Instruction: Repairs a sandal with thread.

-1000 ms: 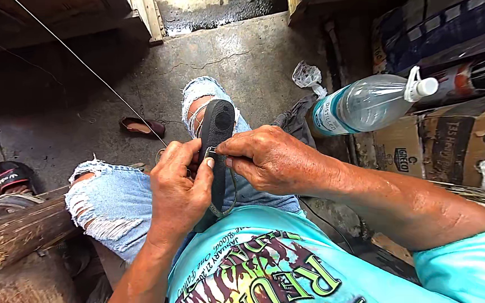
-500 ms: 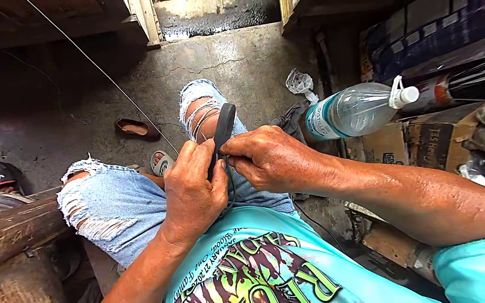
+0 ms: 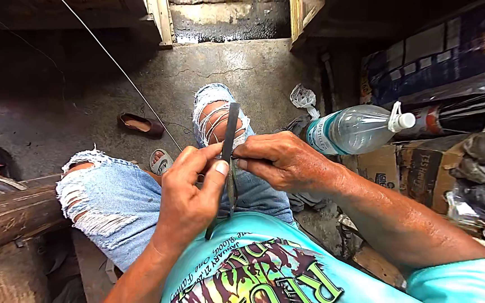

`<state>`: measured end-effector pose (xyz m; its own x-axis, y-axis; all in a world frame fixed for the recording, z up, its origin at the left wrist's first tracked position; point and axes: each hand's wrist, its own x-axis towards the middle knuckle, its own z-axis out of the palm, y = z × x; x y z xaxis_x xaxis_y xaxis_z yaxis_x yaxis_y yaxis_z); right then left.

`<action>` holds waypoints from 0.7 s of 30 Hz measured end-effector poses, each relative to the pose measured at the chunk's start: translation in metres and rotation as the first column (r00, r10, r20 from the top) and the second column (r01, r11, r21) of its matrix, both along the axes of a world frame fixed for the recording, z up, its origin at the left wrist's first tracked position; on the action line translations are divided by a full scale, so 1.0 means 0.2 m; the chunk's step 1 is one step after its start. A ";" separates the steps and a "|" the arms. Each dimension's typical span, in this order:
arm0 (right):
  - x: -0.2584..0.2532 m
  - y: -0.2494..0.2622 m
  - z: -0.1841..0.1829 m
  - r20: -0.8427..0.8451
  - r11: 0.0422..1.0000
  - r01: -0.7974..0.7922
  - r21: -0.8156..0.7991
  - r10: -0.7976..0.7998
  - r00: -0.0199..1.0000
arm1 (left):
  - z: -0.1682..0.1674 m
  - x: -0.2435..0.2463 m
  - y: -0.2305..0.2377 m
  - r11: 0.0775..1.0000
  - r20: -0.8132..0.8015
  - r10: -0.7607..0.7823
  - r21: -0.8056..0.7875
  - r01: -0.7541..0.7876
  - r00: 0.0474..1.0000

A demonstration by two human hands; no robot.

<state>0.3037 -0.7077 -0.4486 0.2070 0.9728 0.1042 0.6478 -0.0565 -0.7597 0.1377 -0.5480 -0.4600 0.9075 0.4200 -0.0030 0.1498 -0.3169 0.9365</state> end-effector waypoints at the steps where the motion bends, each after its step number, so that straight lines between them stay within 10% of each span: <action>1: 0.03 -0.02 -0.03 -0.039 1.000 -0.010 0.009 0.010 0.999 | -0.03 0.01 0.03 0.998 -0.024 -0.015 -0.054 0.014 1.000; 13: 0.04 -0.16 -0.18 -0.326 0.995 0.081 0.055 -0.058 0.944 | -0.16 0.09 0.09 0.960 -0.035 -0.208 0.182 0.211 0.978; 21: 0.05 -0.15 -0.16 -0.339 0.997 0.071 0.033 -0.055 0.939 | -0.18 0.11 0.10 0.969 0.040 -0.243 0.059 0.241 0.969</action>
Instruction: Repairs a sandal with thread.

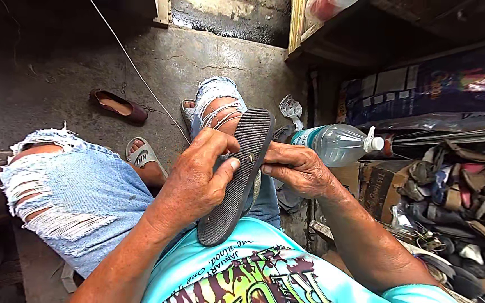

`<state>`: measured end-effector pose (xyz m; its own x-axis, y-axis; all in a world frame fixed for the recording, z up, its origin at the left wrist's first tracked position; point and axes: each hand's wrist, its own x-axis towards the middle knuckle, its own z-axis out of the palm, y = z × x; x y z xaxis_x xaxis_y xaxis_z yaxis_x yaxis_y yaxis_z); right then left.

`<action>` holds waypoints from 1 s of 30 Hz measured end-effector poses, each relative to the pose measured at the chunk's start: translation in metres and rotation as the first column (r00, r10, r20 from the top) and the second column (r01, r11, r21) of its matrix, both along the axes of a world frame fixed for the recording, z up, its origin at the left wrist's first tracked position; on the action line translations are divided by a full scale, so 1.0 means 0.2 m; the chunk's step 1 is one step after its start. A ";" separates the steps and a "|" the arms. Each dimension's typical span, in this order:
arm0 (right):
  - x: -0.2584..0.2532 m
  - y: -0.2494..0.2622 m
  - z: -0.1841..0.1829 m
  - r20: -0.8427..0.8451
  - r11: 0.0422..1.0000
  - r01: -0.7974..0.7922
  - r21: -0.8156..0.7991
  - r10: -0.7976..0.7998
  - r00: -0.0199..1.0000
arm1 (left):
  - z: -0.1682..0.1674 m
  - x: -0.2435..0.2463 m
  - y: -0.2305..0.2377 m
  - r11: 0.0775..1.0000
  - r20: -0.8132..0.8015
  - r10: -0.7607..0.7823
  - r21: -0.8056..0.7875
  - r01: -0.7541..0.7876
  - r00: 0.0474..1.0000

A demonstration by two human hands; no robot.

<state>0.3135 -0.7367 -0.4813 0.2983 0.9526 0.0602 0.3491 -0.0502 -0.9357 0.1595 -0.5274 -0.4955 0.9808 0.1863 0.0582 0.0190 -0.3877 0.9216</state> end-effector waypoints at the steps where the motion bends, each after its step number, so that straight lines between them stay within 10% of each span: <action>1: 0.00 0.00 0.00 0.008 1.000 -0.002 0.002 0.002 1.000 | -0.01 0.00 -0.01 1.000 0.003 -0.002 -0.003 0.002 1.000; 7: -0.01 0.03 0.04 0.057 1.000 -0.025 -0.007 0.025 0.998 | 0.02 0.02 -0.03 0.999 0.072 -0.025 0.034 0.022 0.997; 12: 0.01 0.04 0.06 0.100 0.998 -0.056 -0.039 0.059 0.993 | 0.06 -0.05 0.09 0.955 0.050 -0.145 -0.254 0.153 0.988; 17: -0.02 0.08 0.10 0.110 0.994 -0.050 -0.096 0.061 0.992 | 0.11 -0.11 0.11 0.616 0.214 -0.118 -0.750 0.241 0.970; 22: 0.00 0.13 0.14 0.134 0.988 -0.074 -0.136 0.092 0.987 | 0.09 -0.06 0.02 0.946 -0.006 0.048 -0.320 -0.048 0.999; 30: -0.01 0.17 0.16 0.053 0.983 -0.100 -0.152 0.110 0.993 | 0.11 -0.04 0.01 0.988 -0.040 -0.024 -0.151 0.018 0.999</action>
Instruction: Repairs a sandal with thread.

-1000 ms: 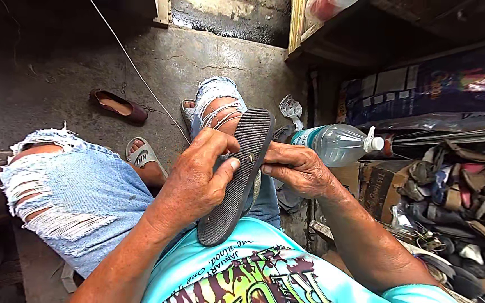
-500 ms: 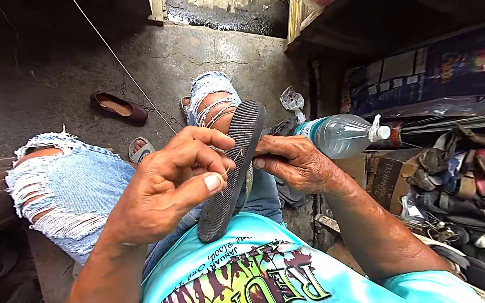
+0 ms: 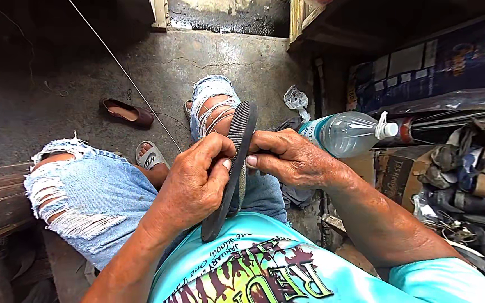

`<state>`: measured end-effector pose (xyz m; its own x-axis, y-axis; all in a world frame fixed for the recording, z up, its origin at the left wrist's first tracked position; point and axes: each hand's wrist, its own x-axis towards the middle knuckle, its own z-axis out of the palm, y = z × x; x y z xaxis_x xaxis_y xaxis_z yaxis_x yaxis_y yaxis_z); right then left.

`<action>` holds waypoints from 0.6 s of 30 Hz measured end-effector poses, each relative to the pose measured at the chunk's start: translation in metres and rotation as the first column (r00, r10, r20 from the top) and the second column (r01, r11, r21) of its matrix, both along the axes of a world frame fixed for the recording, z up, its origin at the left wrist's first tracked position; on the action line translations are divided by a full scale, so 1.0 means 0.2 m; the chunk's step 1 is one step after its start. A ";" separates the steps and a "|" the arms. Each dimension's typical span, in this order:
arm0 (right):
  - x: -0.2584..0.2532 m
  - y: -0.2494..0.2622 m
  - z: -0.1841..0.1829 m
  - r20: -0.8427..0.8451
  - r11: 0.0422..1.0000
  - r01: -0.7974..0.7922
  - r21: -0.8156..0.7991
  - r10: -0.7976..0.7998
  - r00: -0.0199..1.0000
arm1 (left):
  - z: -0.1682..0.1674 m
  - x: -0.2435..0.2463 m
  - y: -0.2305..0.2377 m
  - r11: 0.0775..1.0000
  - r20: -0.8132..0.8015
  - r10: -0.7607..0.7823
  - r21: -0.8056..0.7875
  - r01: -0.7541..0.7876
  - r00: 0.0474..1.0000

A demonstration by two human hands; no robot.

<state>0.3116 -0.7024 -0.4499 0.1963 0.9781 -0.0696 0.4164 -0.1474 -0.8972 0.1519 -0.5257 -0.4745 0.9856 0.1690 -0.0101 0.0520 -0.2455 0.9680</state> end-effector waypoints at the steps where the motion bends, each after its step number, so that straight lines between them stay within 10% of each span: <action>1: -0.01 0.00 0.00 -0.027 1.000 0.002 -0.006 -0.002 1.000 | 0.00 0.00 0.01 1.000 -0.001 -0.015 -0.006 0.015 1.000; 18: -0.23 -0.02 -0.11 -0.046 0.928 0.359 0.101 -0.356 0.933 | 0.01 -0.02 -0.06 0.981 0.015 0.122 0.151 -0.123 0.992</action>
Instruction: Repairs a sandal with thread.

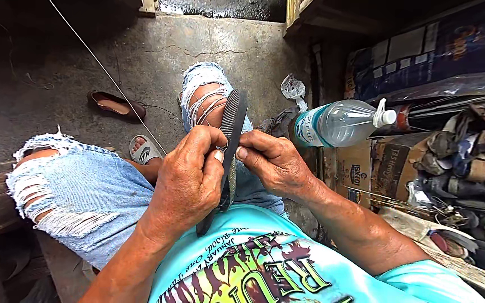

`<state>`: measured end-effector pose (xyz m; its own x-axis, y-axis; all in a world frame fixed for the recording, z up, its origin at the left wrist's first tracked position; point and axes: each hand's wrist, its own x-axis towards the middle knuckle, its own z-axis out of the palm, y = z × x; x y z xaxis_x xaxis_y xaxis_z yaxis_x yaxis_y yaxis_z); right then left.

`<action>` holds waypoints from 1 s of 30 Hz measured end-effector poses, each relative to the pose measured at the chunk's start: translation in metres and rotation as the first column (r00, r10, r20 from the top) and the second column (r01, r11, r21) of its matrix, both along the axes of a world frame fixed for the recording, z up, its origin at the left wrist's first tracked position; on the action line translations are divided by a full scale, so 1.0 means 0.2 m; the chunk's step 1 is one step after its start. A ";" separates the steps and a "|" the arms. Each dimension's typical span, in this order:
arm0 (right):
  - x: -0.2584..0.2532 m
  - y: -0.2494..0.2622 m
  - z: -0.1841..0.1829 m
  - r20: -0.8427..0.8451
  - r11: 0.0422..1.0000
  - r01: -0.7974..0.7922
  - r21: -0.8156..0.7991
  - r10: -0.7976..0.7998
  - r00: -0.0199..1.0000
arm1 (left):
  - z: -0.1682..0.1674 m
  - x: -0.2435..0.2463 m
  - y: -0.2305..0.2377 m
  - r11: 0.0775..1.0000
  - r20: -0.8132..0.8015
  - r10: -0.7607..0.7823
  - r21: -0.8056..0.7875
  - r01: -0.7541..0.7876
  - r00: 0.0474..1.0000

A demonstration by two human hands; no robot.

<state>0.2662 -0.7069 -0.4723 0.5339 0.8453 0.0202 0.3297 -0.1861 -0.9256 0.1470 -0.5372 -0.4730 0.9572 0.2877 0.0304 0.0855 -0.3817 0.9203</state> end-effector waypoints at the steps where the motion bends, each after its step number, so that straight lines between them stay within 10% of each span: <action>1: -0.01 0.00 0.00 0.005 1.000 0.017 -0.003 -0.017 1.000 | -0.01 0.00 -0.01 1.000 0.023 0.000 -0.001 0.000 1.000; 16: 0.05 -0.10 -0.11 0.046 0.921 0.389 -0.001 -0.389 0.920 | -0.05 0.01 -0.09 0.977 0.003 0.133 0.165 -0.132 0.991; 24: 0.03 -0.10 -0.01 -0.266 0.967 0.208 0.150 -0.163 0.950 | -0.06 -0.05 0.06 0.974 0.051 0.033 -0.227 -0.020 0.998; 30: 0.00 -0.03 -0.03 -0.331 0.963 0.154 0.220 -0.075 0.941 | -0.07 -0.08 0.09 0.994 0.059 0.045 -0.105 -0.039 0.997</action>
